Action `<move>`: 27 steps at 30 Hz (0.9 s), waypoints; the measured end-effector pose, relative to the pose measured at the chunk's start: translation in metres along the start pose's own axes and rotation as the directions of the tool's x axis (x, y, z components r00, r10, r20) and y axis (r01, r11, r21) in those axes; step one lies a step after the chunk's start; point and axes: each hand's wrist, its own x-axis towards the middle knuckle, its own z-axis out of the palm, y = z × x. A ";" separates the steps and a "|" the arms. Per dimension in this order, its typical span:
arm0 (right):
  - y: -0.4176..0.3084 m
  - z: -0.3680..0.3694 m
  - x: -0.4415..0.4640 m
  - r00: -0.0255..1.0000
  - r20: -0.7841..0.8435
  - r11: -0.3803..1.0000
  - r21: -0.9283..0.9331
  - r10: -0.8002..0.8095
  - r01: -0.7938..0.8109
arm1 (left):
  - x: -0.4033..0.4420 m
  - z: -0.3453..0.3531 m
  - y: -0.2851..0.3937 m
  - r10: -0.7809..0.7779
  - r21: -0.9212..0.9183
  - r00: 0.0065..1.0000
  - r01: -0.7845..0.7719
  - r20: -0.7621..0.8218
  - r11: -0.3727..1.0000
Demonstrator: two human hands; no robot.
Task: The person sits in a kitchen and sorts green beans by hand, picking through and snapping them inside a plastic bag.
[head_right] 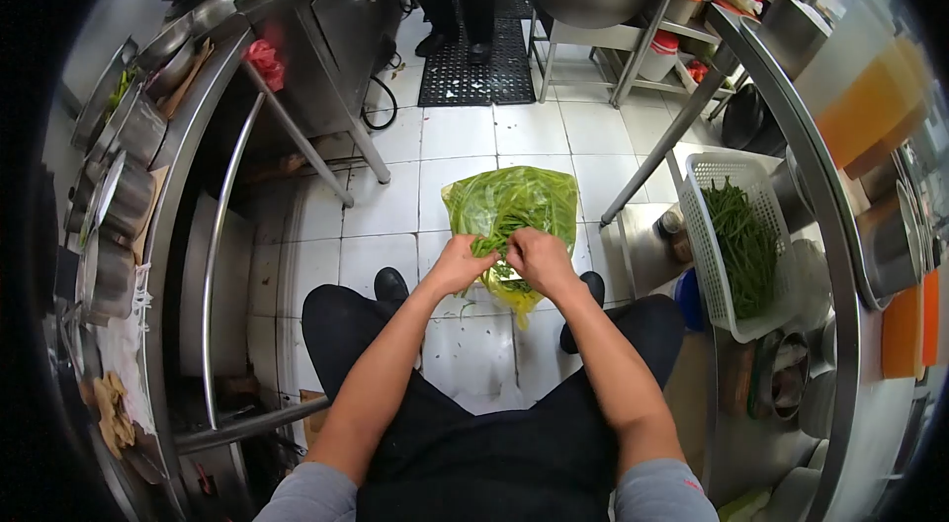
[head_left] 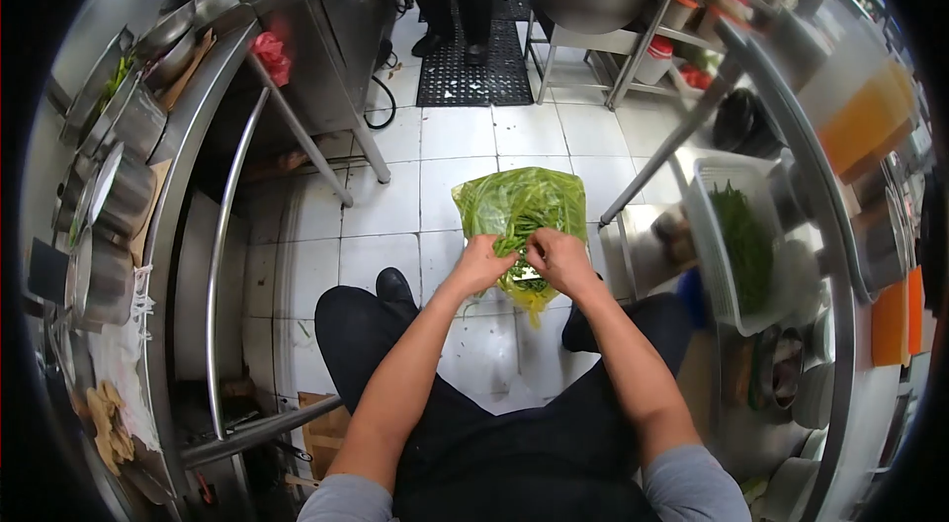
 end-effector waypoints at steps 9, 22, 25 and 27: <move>0.030 0.018 -0.001 0.955 0.019 0.901 0.325 0.296 -0.286 | 0.007 -0.006 -0.011 -0.175 -0.254 0.982 0.150 -0.077 0.955; 0.035 0.026 -0.007 0.805 0.496 0.641 0.511 0.324 -0.573 | 0.009 -0.011 -0.017 -0.108 -0.289 0.978 0.053 -0.180 0.956; 0.034 0.030 -0.006 0.828 0.459 0.650 0.529 0.321 -0.545 | 0.007 -0.011 -0.013 -0.109 -0.312 0.976 0.047 -0.187 0.949; 0.033 0.031 -0.003 0.822 0.306 0.549 0.627 0.480 -0.553 | 0.006 -0.012 -0.007 -0.115 -0.347 0.975 0.044 -0.188 0.937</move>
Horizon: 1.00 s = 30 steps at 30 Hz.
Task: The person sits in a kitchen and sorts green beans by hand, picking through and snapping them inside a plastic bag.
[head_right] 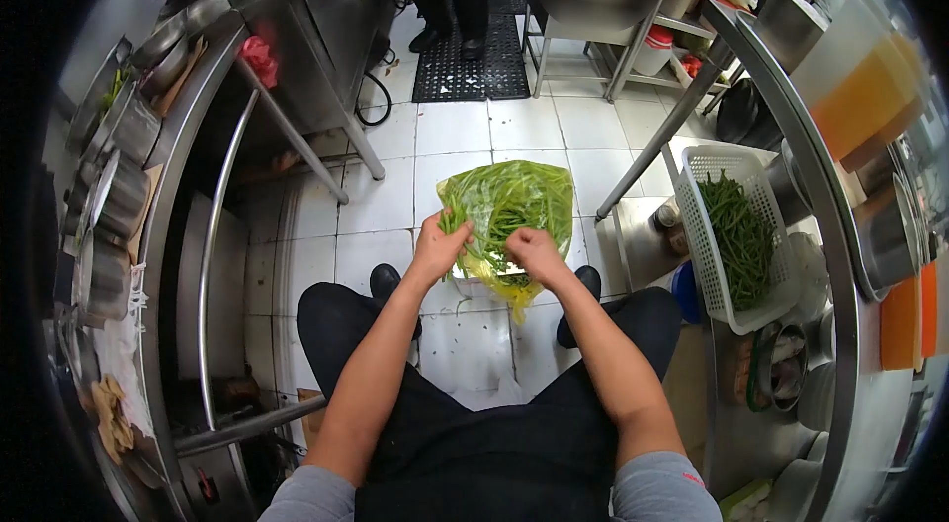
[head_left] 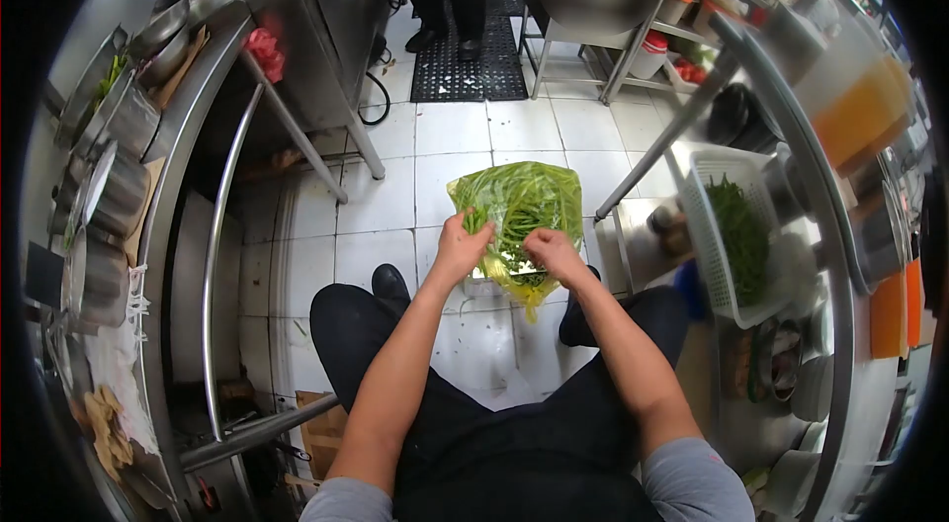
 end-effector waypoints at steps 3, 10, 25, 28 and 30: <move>0.006 -0.016 0.016 0.986 -0.157 0.996 0.053 -0.058 0.067 | 0.003 -0.003 0.006 0.003 -0.068 0.994 -0.010 -0.106 0.998; 0.032 -0.004 0.011 0.925 0.075 0.482 -0.836 -0.374 0.263 | 0.004 -0.011 0.008 -0.052 -0.350 0.988 -0.001 -0.142 0.937; -0.015 -0.005 -0.001 0.858 -0.184 0.828 -0.419 -0.479 0.372 | -0.004 0.000 0.013 -0.064 -0.359 0.985 0.119 0.162 0.926; -0.032 -0.004 -0.012 0.869 -0.194 0.860 -0.347 -0.456 0.374 | -0.008 0.011 0.012 0.007 -0.326 0.987 0.046 0.158 0.944; -0.031 -0.001 -0.014 0.883 -0.185 0.873 -0.332 -0.431 0.357 | -0.009 0.014 0.011 0.032 -0.264 0.984 0.016 0.177 0.964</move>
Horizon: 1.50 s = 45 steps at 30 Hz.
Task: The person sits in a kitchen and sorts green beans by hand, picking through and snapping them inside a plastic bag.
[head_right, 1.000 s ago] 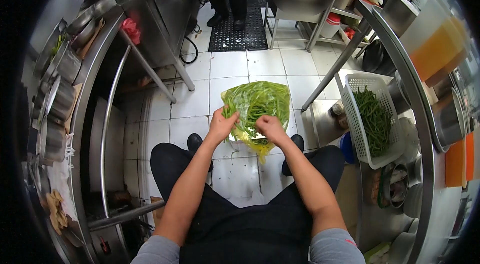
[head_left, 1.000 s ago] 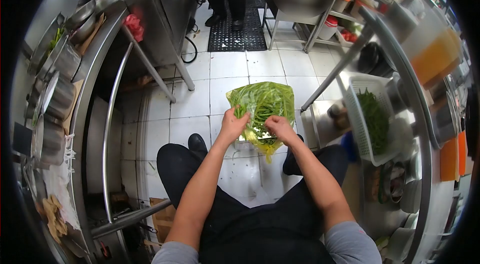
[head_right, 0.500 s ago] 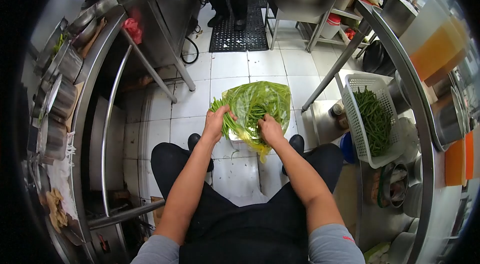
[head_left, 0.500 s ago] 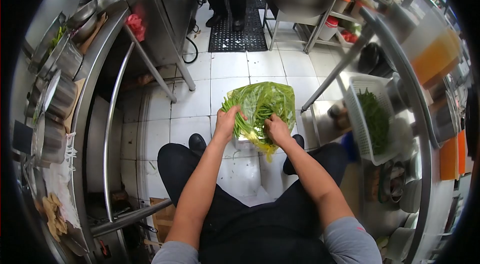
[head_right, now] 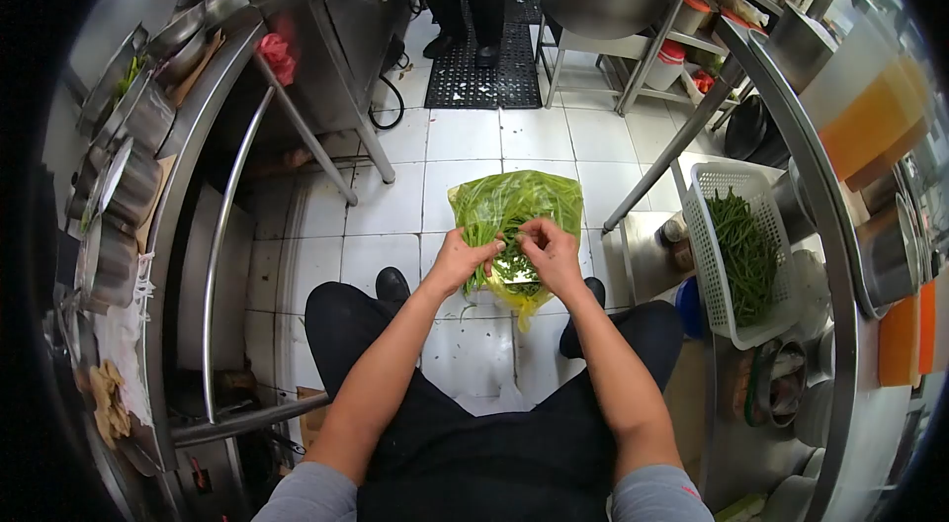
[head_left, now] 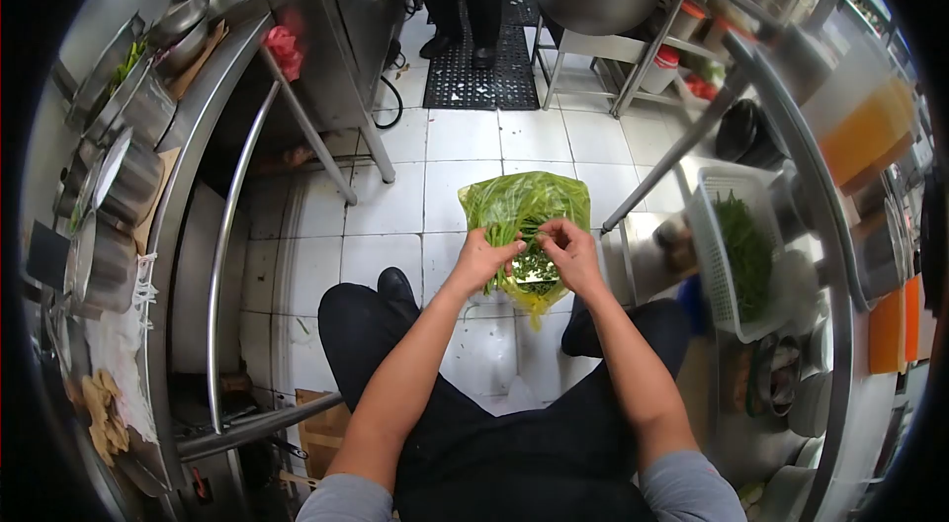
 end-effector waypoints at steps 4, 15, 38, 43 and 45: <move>-0.004 0.008 -0.006 0.992 0.114 0.987 0.140 0.060 -0.076 | -0.001 0.002 0.000 -0.025 0.107 0.999 0.023 0.022 0.994; -0.025 0.002 -0.009 0.979 0.194 0.991 -0.106 -0.064 0.086 | 0.001 -0.007 -0.011 -0.172 0.316 0.980 0.131 0.104 0.940; 0.014 0.020 -0.013 0.827 0.529 0.938 0.152 0.189 -0.312 | 0.006 -0.031 0.004 -0.089 0.137 0.985 0.110 -0.147 0.984; 0.022 0.026 -0.014 0.858 0.483 0.978 0.014 0.176 -0.209 | 0.007 -0.032 -0.001 -0.061 0.152 0.986 0.085 -0.155 0.985; 0.025 0.028 -0.013 0.878 0.452 0.986 -0.032 0.159 -0.162 | 0.008 -0.032 -0.002 -0.060 0.150 0.987 0.083 -0.151 0.985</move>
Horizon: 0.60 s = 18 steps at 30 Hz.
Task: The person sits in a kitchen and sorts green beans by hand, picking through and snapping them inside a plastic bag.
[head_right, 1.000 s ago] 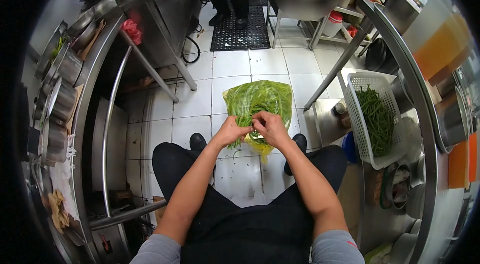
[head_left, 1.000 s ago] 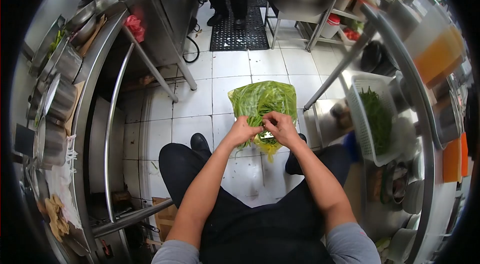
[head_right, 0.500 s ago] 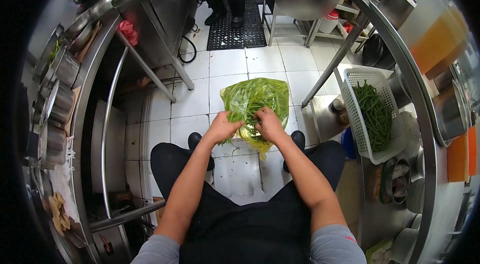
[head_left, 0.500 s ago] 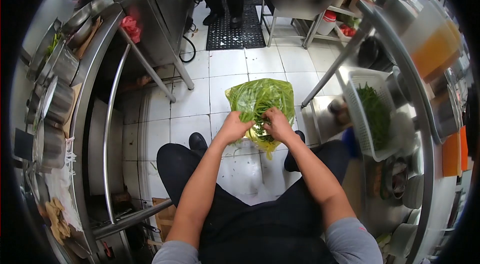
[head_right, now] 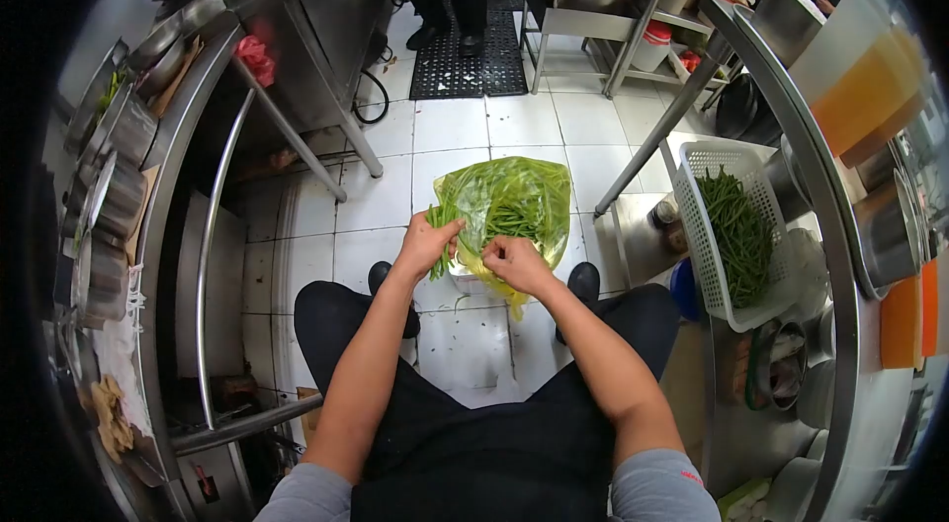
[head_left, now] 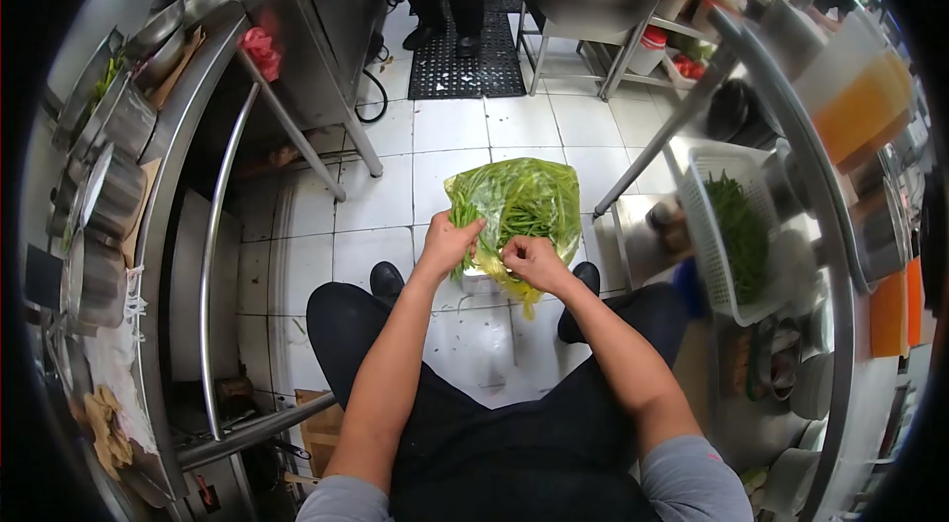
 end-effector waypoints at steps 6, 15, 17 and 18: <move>0.022 -0.016 0.014 0.872 -0.479 0.994 0.013 0.105 -0.113 | -0.001 0.002 0.000 0.019 0.069 1.000 -0.020 0.010 0.997; 0.027 0.005 0.029 0.909 -0.389 0.861 -0.503 -0.151 -0.073 | -0.009 0.005 0.022 -0.068 -0.093 0.997 0.070 0.025 0.993; 0.035 0.007 0.039 0.926 -0.360 0.840 -0.534 -0.118 -0.101 | -0.016 0.005 0.030 -0.103 -0.056 0.993 0.106 0.054 0.993; 0.038 0.007 0.043 0.937 -0.335 0.826 -0.553 -0.100 -0.110 | -0.015 0.006 0.031 -0.103 -0.047 0.993 0.106 0.061 0.993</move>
